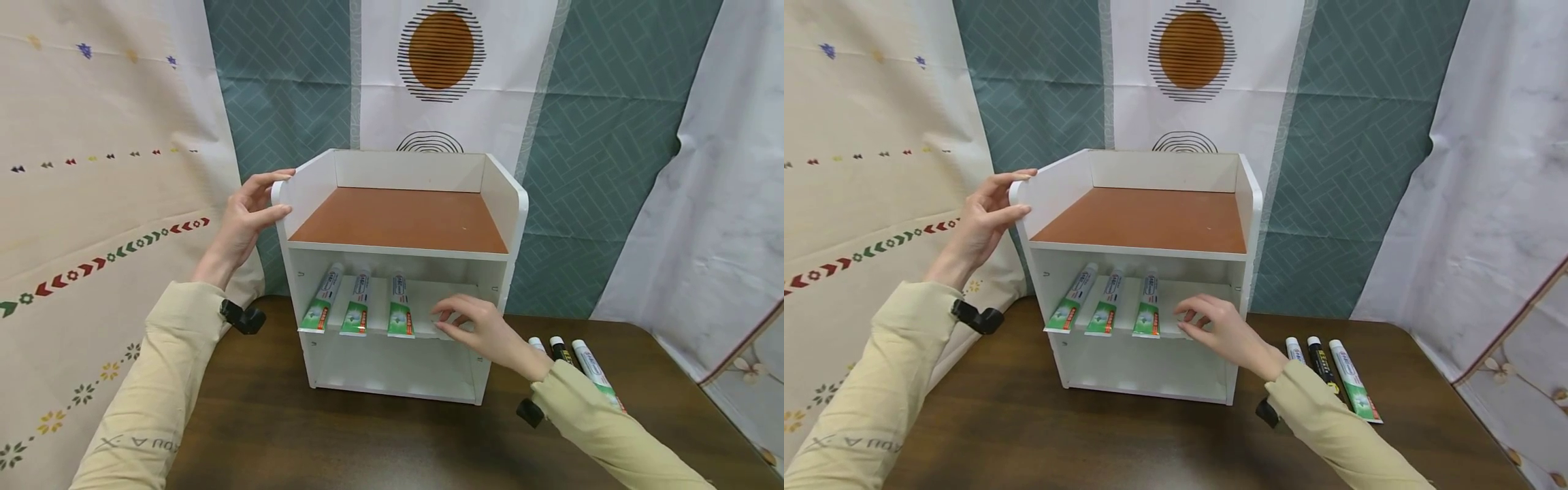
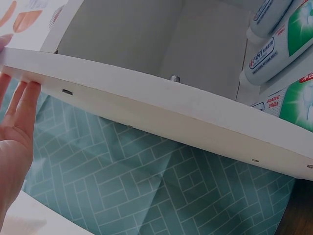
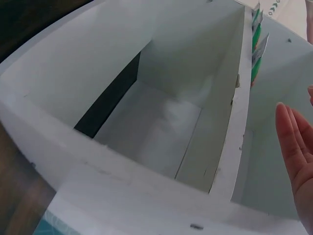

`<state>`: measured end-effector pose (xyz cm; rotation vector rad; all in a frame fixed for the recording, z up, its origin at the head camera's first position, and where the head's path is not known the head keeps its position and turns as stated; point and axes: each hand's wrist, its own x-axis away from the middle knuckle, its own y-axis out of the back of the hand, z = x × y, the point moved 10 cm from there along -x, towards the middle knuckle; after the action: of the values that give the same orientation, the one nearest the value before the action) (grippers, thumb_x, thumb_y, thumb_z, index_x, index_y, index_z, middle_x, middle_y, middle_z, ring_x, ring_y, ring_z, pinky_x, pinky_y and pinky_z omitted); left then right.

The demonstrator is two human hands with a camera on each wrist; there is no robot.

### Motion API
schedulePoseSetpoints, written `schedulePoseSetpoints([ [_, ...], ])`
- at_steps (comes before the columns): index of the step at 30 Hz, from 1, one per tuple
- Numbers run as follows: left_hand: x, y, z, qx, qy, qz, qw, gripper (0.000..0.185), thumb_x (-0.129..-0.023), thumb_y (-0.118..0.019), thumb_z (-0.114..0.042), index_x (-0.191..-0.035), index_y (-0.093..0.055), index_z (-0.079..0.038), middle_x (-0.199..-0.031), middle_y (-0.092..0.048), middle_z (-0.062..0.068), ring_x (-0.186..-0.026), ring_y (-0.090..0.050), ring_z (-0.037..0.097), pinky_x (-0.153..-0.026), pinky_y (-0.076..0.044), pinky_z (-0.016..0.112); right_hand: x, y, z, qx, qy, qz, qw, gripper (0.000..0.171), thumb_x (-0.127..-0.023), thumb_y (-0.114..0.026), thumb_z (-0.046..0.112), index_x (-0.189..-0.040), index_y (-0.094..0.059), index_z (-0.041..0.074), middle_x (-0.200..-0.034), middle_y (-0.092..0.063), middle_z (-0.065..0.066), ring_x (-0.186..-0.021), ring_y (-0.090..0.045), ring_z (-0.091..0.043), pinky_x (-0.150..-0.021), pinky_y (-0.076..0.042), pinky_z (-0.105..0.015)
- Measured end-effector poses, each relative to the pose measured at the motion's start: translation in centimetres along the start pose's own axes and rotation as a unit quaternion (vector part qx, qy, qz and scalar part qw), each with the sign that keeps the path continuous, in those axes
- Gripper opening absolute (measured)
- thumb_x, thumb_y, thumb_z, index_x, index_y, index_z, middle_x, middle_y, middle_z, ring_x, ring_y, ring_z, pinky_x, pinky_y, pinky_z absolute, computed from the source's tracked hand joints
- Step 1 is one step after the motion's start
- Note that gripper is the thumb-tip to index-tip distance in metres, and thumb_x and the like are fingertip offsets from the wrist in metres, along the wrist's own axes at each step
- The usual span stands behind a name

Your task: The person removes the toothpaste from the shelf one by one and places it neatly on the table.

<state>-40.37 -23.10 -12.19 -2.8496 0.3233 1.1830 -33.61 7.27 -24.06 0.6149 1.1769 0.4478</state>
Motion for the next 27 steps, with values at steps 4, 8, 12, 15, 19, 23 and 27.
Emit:
schedulePoseSetpoints([
  [4, -0.1, -0.1, -0.1, 0.001, -0.004, 0.002, 1.0, 0.04, -0.081, -0.059, 0.007, -0.118, -0.058, -0.01, -0.133, -0.041, 0.011, -0.118, -0.037, 0.027, -0.083, -0.042, 0.032, -0.7, -0.7, -0.9, -0.005, -0.029, 0.008, 1.0, 0.023, -0.079, -0.067, 0.0, -0.101, -0.061, 0.004, -0.094, -0.061, -0.006, -0.08, -0.056, -0.01, -0.064, -0.049, -0.027],
  [8, -0.2, -0.1, -0.2, 0.001, -0.006, 0.002, 1.0, 0.041, -0.081, -0.059, 0.007, -0.119, -0.058, -0.009, -0.133, -0.041, 0.011, -0.118, -0.037, 0.027, -0.083, -0.042, 0.032, -1.3, -1.5, -1.5, -0.014, -0.053, 0.023, 0.998, 0.022, -0.082, -0.066, 0.005, -0.103, -0.062, 0.003, -0.096, -0.061, -0.007, -0.082, -0.056, -0.009, -0.065, -0.049, -0.027],
  [12, -0.1, -0.1, -0.1, 0.002, -0.004, 0.002, 1.0, 0.04, -0.081, -0.06, 0.006, -0.119, -0.057, -0.009, -0.133, -0.041, 0.011, -0.118, -0.038, 0.028, -0.083, -0.042, 0.032, -1.8, -2.6, -2.2, -0.021, -0.085, 0.042, 0.995, 0.023, -0.083, -0.066, 0.008, -0.105, -0.062, 0.002, -0.097, -0.061, -0.007, -0.081, -0.056, -0.009, -0.066, -0.048, -0.027],
  [15, -0.1, -0.1, 0.0, 0.002, -0.003, 0.001, 1.0, 0.04, -0.081, -0.06, 0.006, -0.119, -0.057, -0.009, -0.133, -0.041, 0.011, -0.117, -0.038, 0.028, -0.083, -0.043, 0.032, -2.1, -3.4, -2.7, -0.02, -0.112, 0.054, 0.992, 0.025, -0.083, -0.066, 0.011, -0.106, -0.062, 0.003, -0.097, -0.061, -0.006, -0.079, -0.056, -0.009, -0.066, -0.048, -0.026],
  [19, -0.1, 0.0, 0.0, -0.002, -0.004, -0.001, 1.0, 0.04, -0.081, -0.06, 0.006, -0.119, -0.057, -0.008, -0.133, -0.042, 0.012, -0.117, -0.038, 0.028, -0.083, -0.043, 0.032, -2.4, -4.3, -3.5, -0.017, -0.154, 0.065, 0.986, 0.028, -0.082, -0.067, 0.014, -0.108, -0.063, 0.004, -0.098, -0.061, -0.007, -0.077, -0.057, -0.01, -0.065, -0.048, -0.025],
  [23, -0.1, 0.0, 0.0, -0.004, -0.003, -0.001, 1.0, 0.04, -0.082, -0.06, 0.006, -0.119, -0.057, -0.008, -0.133, -0.042, 0.011, -0.117, -0.038, 0.028, -0.083, -0.043, 0.032, -2.5, -4.8, -4.3, -0.005, -0.201, 0.074, 0.977, 0.031, -0.082, -0.068, 0.02, -0.109, -0.064, 0.006, -0.096, -0.061, -0.005, -0.075, -0.057, -0.01, -0.063, -0.047, -0.025],
  [27, -0.1, 0.0, 0.0, 0.0, -0.003, 0.001, 1.0, 0.04, -0.082, -0.059, 0.006, -0.119, -0.057, -0.008, -0.133, -0.041, 0.011, -0.117, -0.038, 0.028, -0.082, -0.043, 0.031, -2.6, -5.4, -4.9, 0.008, -0.238, 0.092, 0.967, 0.033, -0.081, -0.068, 0.026, -0.11, -0.064, 0.009, -0.094, -0.059, -0.003, -0.075, -0.057, -0.009, -0.061, -0.047, -0.025],
])
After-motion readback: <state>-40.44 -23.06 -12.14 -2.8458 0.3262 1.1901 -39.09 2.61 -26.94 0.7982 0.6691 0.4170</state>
